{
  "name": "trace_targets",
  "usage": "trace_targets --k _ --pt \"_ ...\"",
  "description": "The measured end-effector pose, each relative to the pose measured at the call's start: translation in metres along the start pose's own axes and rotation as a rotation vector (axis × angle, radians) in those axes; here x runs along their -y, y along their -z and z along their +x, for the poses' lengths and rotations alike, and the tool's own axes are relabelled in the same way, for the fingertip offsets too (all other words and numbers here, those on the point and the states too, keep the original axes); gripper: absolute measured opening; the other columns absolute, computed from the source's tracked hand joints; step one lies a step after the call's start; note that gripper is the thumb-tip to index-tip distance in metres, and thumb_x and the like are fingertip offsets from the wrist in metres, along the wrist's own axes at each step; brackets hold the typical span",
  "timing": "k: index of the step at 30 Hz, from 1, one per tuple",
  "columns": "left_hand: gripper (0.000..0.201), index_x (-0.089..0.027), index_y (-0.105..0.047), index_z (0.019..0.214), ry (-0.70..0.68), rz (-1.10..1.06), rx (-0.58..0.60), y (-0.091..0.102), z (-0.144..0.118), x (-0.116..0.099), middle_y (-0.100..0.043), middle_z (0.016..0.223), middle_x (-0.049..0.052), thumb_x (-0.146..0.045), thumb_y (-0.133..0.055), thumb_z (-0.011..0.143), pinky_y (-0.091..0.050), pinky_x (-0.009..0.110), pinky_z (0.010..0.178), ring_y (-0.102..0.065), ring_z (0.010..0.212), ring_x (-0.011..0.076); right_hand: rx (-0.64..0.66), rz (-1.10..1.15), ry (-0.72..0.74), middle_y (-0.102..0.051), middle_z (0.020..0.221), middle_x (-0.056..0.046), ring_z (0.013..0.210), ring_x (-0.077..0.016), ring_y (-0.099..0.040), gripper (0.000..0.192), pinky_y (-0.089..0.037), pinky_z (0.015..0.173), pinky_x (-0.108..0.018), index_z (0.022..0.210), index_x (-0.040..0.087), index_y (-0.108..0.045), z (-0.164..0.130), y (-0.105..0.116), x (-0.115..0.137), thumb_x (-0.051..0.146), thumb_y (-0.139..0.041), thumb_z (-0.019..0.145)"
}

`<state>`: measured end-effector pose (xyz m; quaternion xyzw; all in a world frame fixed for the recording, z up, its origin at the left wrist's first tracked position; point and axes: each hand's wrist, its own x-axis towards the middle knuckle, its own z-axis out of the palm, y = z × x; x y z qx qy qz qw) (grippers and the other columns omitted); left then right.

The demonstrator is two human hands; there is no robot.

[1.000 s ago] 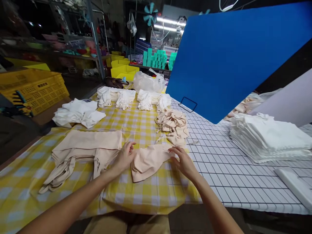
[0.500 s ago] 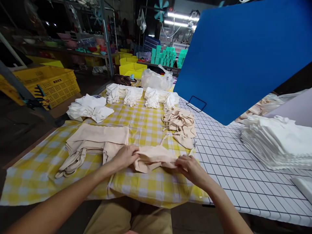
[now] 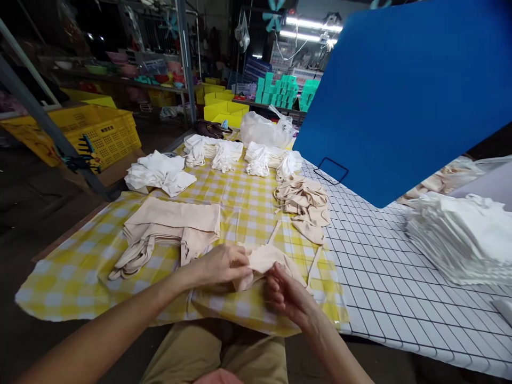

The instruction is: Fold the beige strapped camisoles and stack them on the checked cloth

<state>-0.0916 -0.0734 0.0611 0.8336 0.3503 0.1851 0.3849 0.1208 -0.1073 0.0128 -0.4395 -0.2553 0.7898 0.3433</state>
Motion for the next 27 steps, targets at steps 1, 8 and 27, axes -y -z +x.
trace_targets --k 1,8,27 --pt "0.028 -0.016 -0.065 0.068 -0.013 0.003 0.075 -0.002 -0.003 -0.001 -0.061 0.074 0.002 -0.035 -0.049 0.082 -0.034 0.020 0.062 -0.053 0.067 0.0121 -0.042 0.142 0.037 -0.041 0.044 0.009 0.033 -0.0029 -0.030 0.038 -0.018 0.031 -0.015 0.063 0.018 -0.046 0.003 0.001 -0.002 0.047 -0.071 0.065" --pt "0.035 -0.017 -0.060 0.093 0.283 -0.264 -0.068 -0.023 0.019 0.021 -0.057 0.069 0.000 -0.046 -0.045 0.082 -0.034 0.021 0.055 -0.051 0.062 0.0131 -0.291 0.333 0.140 -0.066 0.077 0.002 0.066 -0.0106 -0.058 0.032 -0.046 0.055 -0.020 0.081 0.020 -0.061 -0.014 -0.016 -0.001 0.022 -0.081 0.055" --pt "0.034 -0.012 -0.053 0.069 0.205 -1.044 -0.252 0.012 0.064 -0.020 -0.052 0.061 -0.004 -0.038 -0.073 0.059 -0.035 0.017 0.052 -0.048 0.054 0.0056 -0.095 -0.434 0.301 -0.057 0.064 -0.001 0.059 -0.0141 -0.052 0.033 -0.040 0.056 -0.025 0.083 0.018 -0.057 -0.048 -0.024 0.019 0.045 -0.068 0.069"
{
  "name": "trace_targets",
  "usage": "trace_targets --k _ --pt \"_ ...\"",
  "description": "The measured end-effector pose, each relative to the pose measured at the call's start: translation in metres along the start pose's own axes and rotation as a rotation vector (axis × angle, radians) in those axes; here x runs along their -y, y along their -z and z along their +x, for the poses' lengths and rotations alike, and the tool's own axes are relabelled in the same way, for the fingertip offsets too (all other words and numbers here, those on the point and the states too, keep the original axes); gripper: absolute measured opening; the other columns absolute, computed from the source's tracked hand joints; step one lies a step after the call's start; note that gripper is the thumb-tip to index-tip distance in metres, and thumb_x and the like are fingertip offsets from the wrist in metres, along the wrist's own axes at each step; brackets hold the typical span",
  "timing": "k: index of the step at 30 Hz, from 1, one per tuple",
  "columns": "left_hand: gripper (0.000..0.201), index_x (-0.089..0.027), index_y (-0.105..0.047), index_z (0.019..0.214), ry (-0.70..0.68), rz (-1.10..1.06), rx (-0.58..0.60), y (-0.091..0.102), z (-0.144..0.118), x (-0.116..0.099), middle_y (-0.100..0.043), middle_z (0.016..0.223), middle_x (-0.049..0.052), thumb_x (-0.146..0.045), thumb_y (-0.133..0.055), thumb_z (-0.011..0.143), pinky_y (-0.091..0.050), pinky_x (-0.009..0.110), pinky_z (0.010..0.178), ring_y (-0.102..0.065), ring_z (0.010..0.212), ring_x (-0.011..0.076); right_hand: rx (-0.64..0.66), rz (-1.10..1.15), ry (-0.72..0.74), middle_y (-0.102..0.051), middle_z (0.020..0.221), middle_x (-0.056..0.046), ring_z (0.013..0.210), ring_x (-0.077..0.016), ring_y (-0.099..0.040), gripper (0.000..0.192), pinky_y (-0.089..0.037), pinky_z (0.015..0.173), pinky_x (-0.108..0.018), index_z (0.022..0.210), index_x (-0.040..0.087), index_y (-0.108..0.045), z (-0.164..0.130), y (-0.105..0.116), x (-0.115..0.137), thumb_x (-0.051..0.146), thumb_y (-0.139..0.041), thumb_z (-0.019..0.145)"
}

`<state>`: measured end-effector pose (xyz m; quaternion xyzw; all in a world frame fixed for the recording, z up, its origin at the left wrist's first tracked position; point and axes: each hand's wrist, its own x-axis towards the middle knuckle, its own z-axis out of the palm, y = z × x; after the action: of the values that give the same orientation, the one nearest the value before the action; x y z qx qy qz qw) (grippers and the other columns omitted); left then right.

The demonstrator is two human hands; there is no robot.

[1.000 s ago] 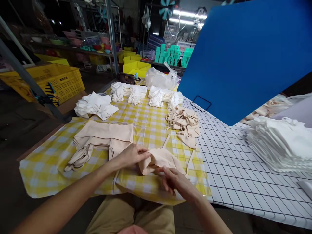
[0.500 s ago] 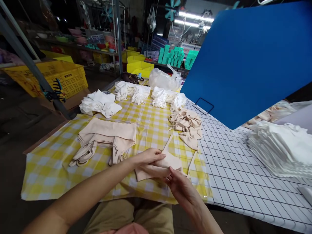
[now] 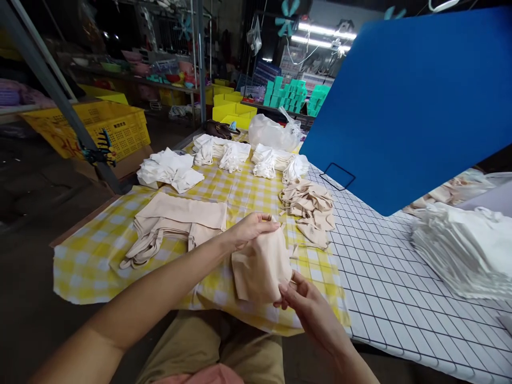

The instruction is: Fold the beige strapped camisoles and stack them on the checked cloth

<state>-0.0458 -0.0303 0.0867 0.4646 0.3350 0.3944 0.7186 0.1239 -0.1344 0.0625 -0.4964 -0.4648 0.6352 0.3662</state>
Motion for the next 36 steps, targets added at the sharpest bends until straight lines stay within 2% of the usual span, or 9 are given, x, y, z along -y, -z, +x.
trace_targets --k 4,7,12,15,19,22,27,32,36 --pt "0.034 -0.012 -0.052 0.068 -0.075 0.216 0.092 -0.010 -0.007 -0.014 -0.051 0.059 -0.004 -0.043 -0.066 0.068 -0.032 0.019 0.050 -0.047 0.054 0.0072 -0.294 -0.359 0.340 -0.058 0.094 -0.006 0.084 -0.0192 -0.054 0.032 -0.044 0.066 -0.028 0.093 0.022 -0.052 0.011 0.017 0.027 0.046 -0.062 0.074" --pt "0.029 -0.013 -0.053 0.070 -0.129 0.345 0.208 -0.023 -0.012 -0.020 -0.051 0.061 -0.003 -0.041 -0.058 0.076 -0.033 0.020 0.052 -0.048 0.056 0.0085 -0.158 -0.456 0.463 -0.048 0.121 -0.007 0.094 -0.0200 -0.053 0.052 -0.046 0.068 -0.028 0.117 0.028 -0.044 0.026 0.024 0.053 0.043 -0.066 0.072" --pt "0.023 -0.015 -0.059 0.088 -0.239 0.452 0.264 -0.025 -0.022 -0.022 -0.055 0.077 0.000 -0.036 -0.053 0.080 -0.038 0.021 0.061 -0.050 0.070 0.0107 0.140 -0.570 0.382 -0.059 0.084 -0.003 0.074 -0.0167 -0.054 0.033 -0.044 0.060 -0.026 0.105 0.021 -0.057 0.041 0.015 0.077 0.040 -0.059 0.078" --pt "0.027 -0.018 -0.060 0.096 -0.158 0.494 0.371 -0.005 -0.029 -0.012 -0.056 0.073 -0.003 -0.038 -0.058 0.076 -0.036 0.020 0.055 -0.048 0.061 0.0101 0.079 -0.620 0.356 -0.052 0.062 0.001 0.058 -0.0133 -0.048 0.025 -0.037 0.050 -0.024 0.082 0.019 -0.062 0.042 0.017 0.082 0.043 -0.061 0.076" --pt "0.017 -0.017 -0.064 0.060 0.028 0.802 0.555 0.028 -0.034 0.008 -0.055 0.053 -0.003 -0.032 -0.066 0.067 -0.030 0.021 0.047 -0.046 0.048 0.0108 -0.020 -0.521 0.378 -0.045 0.055 0.002 0.051 -0.0110 -0.040 0.031 -0.032 0.045 -0.023 0.060 0.019 -0.057 0.032 0.036 0.095 0.046 -0.061 0.075" --pt "0.014 -0.018 -0.067 0.059 0.007 0.996 0.473 0.045 -0.038 0.011 -0.059 0.053 -0.002 -0.027 -0.062 0.069 -0.030 0.020 0.048 -0.048 0.050 0.0112 -0.039 -0.403 0.434 -0.050 0.069 -0.002 0.057 -0.0125 -0.044 0.026 -0.034 0.046 -0.023 0.064 0.020 -0.061 0.020 0.054 0.106 0.044 -0.062 0.075" --pt "0.023 -0.014 -0.070 0.073 -0.148 0.969 0.340 0.055 -0.052 -0.035 -0.063 0.068 0.002 -0.035 -0.060 0.074 -0.036 0.019 0.058 -0.053 0.064 0.0124 0.039 -0.313 0.503 -0.050 0.098 -0.007 0.073 -0.0165 -0.051 0.024 -0.044 0.051 -0.025 0.061 0.021 -0.061 -0.004 0.080 0.118 0.040 -0.062 0.075" --pt "0.028 -0.014 -0.069 0.088 -0.377 0.771 0.326 0.046 -0.078 -0.104 -0.062 0.091 0.007 -0.038 -0.056 0.080 -0.042 0.027 0.078 -0.055 0.087 0.0172 0.217 -0.357 0.720 -0.041 0.053 0.000 0.047 -0.0124 -0.041 0.027 -0.034 0.040 -0.024 0.059 0.022 -0.055 -0.022 0.097 0.136 0.039 -0.057 0.079" --pt "0.025 -0.015 -0.069 0.076 -0.550 0.750 0.312 0.031 -0.102 -0.137 -0.057 0.105 0.009 -0.039 -0.061 0.075 -0.041 0.034 0.085 -0.052 0.099 0.0223 0.287 -0.599 0.904 -0.038 0.052 0.001 0.047 -0.0124 -0.038 0.026 -0.033 0.041 -0.026 0.062 0.024 -0.057 -0.038 0.099 0.156 0.033 -0.052 0.085"
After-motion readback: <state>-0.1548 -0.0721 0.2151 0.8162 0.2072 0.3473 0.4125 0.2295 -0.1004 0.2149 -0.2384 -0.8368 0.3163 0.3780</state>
